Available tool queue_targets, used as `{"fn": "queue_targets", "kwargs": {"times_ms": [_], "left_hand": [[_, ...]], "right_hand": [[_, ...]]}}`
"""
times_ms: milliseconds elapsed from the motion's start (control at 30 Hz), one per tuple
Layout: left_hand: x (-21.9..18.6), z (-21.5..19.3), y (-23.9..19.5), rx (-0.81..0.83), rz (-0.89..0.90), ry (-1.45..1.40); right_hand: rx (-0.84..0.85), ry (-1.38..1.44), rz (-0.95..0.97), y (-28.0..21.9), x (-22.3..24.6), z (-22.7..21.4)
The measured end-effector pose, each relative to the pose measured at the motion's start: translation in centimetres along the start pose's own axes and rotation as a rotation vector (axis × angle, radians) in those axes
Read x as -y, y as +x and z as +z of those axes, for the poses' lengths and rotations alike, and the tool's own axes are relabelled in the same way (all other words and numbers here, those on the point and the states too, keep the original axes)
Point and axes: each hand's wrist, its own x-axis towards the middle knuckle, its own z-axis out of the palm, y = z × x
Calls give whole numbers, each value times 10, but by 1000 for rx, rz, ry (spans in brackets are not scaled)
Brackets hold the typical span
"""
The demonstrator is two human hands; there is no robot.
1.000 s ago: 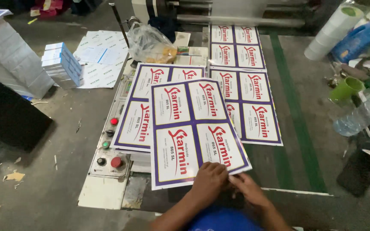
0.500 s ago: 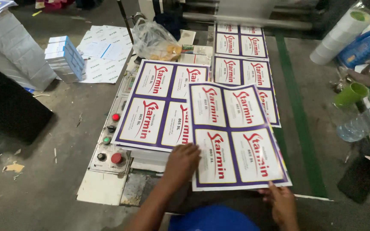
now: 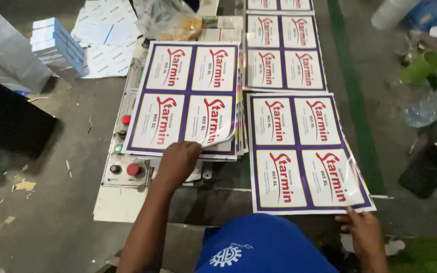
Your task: Checking or counting a stack of printed herbicide labels on a print shop workbench.
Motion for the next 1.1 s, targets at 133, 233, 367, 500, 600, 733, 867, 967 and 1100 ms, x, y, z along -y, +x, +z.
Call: {"fn": "queue_targets", "kwargs": {"times_ms": [133, 233, 367, 500, 600, 733, 867, 967, 1100], "left_hand": [[-6, -7, 3, -191, -6, 8], [-11, -20, 6, -274, -54, -41], [-1, -32, 11, -123, -72, -57], [-1, -44, 9, -122, -136, -117], [3, -50, 11, -296, -291, -95], [4, -45, 2, -633, -308, 3], [-37, -23, 1, -730, 31, -58], [-72, 14, 0, -588, 167, -188], [-122, 61, -6, -405, 266, -232]], "right_hand": [[25, 49, 62, -8, 1, 16], [69, 88, 2, -12, 11, 45], [104, 80, -90, 11, 27, 76], [156, 153, -125, 50, 51, 98], [211, 128, -70, 49, 69, 102], [153, 44, -35, 26, 65, 91], [218, 12, 20, 13, 47, 96], [325, -4, 15, 5, 43, 127], [532, -127, -162, -5, 46, 181]]}}
